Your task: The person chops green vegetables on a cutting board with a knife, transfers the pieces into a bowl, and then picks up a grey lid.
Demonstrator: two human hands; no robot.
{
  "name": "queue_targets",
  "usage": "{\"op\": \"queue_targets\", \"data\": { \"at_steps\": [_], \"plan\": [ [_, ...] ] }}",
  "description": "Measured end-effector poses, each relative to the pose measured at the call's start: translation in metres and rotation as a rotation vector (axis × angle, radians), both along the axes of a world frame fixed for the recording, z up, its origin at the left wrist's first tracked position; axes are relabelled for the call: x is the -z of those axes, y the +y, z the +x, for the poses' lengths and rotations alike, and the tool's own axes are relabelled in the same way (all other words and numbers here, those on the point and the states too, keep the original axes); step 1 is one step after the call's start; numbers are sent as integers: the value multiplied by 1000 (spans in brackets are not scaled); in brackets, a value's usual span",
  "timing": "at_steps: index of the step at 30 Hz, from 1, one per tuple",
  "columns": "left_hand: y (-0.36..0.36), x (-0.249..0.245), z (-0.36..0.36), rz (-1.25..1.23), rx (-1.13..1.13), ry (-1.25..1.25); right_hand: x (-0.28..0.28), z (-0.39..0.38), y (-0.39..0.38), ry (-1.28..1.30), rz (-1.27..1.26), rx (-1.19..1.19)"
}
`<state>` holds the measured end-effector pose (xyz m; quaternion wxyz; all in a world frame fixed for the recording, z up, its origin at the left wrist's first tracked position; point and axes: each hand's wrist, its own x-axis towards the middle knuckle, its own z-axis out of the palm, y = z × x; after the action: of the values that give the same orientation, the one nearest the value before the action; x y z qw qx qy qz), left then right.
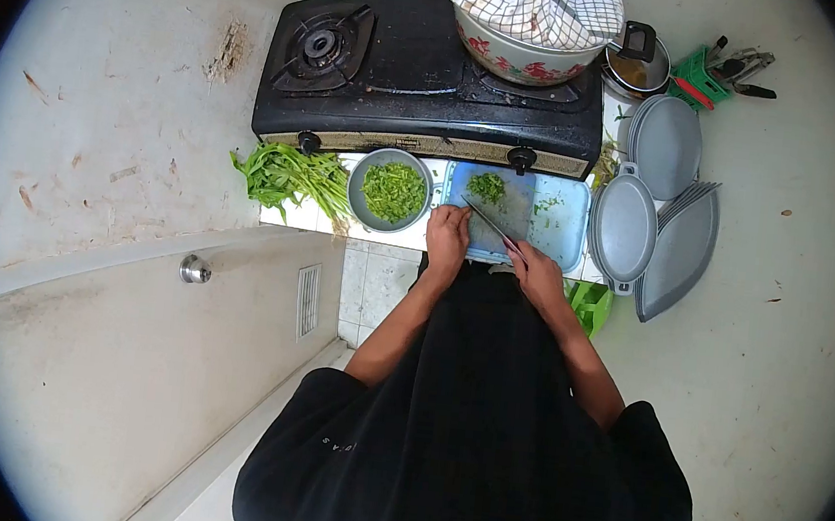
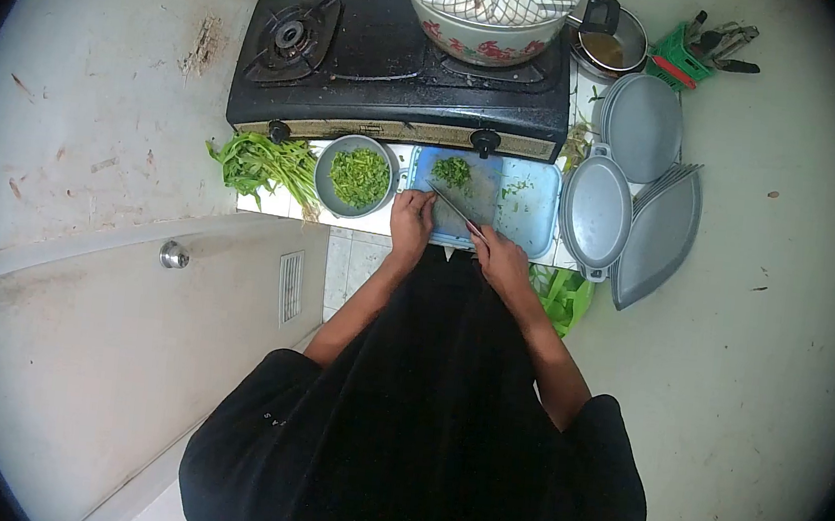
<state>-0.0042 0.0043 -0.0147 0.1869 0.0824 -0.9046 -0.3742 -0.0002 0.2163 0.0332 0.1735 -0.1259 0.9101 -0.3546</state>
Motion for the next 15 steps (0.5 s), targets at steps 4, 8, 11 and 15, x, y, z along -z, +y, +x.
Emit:
{"op": "queue_targets", "data": {
  "at_steps": [4,8,11,15],
  "plan": [
    [0,0,0,-17,4,11,8,1,-1,59,78,-8],
    [-1,0,0,-38,13,18,11,1,-5,101,158,4],
    [0,-3,0,-50,21,18,12,-2,-9,100,173,0],
    [-1,2,2,-52,43,15,17,-5,-8,133,89,20]
  ]
}}
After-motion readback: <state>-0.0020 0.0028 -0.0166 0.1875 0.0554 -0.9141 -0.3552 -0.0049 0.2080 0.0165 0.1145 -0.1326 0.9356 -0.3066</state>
